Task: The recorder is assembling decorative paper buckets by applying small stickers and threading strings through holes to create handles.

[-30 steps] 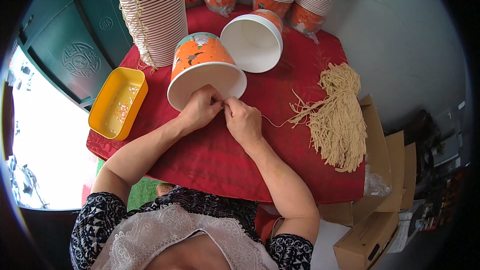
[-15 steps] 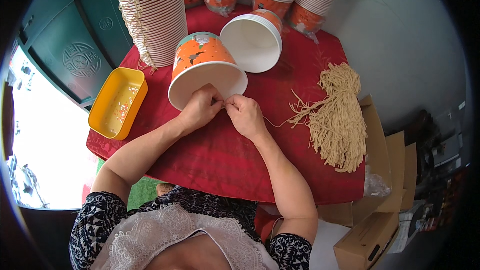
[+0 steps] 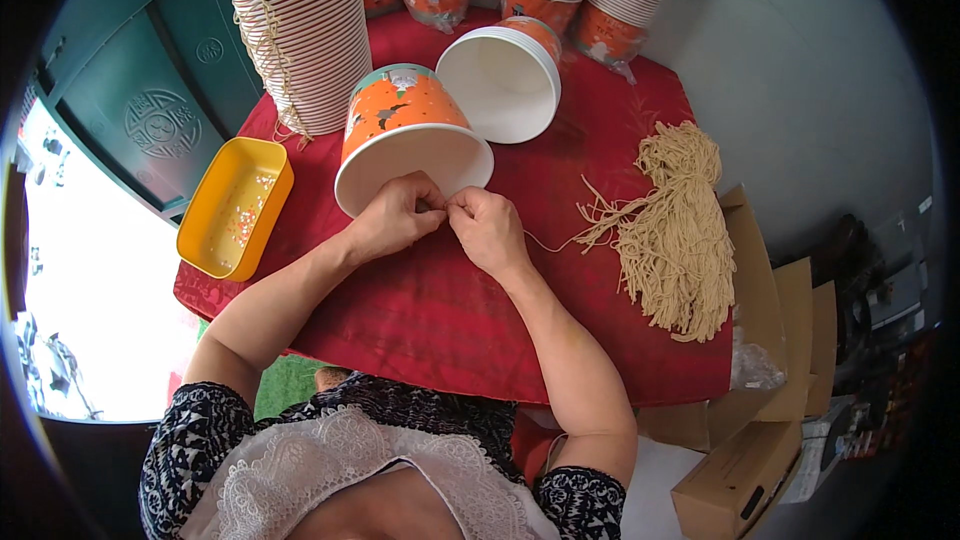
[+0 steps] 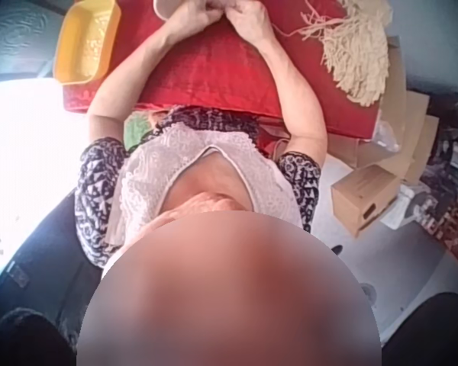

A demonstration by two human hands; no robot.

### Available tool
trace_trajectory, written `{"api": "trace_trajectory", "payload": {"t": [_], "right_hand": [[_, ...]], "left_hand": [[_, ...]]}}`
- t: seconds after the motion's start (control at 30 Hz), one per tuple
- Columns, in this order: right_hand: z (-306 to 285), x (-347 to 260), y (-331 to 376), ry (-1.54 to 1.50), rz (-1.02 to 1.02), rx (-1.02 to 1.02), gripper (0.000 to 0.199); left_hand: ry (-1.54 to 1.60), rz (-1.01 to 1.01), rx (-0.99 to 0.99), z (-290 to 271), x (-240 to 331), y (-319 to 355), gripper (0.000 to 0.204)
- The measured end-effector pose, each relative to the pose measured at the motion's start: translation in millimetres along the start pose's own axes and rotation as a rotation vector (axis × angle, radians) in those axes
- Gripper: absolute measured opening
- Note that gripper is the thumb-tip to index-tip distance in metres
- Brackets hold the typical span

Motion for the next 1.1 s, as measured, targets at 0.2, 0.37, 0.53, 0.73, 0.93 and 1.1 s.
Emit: {"api": "trace_trajectory", "payload": {"t": [0.2, 0.37, 0.53, 0.73, 0.93, 1.1], "right_hand": [[4.2, -1.7, 1.0, 0.076, -0.013, 0.046, 0.017], [-1.5, -14.2, 10.8, 0.220, -0.062, 0.028, 0.016], [-8.6, -23.4, 17.5, 0.317, -0.072, 0.001, 0.013], [-8.9, -22.0, 18.7, 0.346, -0.113, 0.018, 0.015], [-9.4, -15.3, 17.4, 0.365, -0.091, -0.011, 0.019], [-8.0, -11.7, 17.8, 0.405, -0.126, 0.004, 0.023]], "left_hand": [[-0.054, 0.153, 0.119, 4.4, -11.6, -1.9, 0.006], [-0.178, 0.131, 0.093, 1.4, -13.5, -1.6, 0.005], [-0.190, 0.120, 0.117, -0.4, -8.8, -0.3, 0.006], [-0.190, 0.074, 0.126, 3.1, -7.9, -2.2, 0.006], [-0.200, 0.118, 0.202, 6.4, -13.3, -3.8, 0.006], [-0.194, 0.120, 0.220, 6.0, -11.4, -4.1, 0.007]]}}
Point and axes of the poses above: each hand's wrist, its own y-axis away from the middle knuckle, its own z-axis out of the palm, x = y × z, the point moved 2 cm from there along -y, towards the middle knuckle, and after that the axes turned 1 degree about -x, right-handed, at the moved point
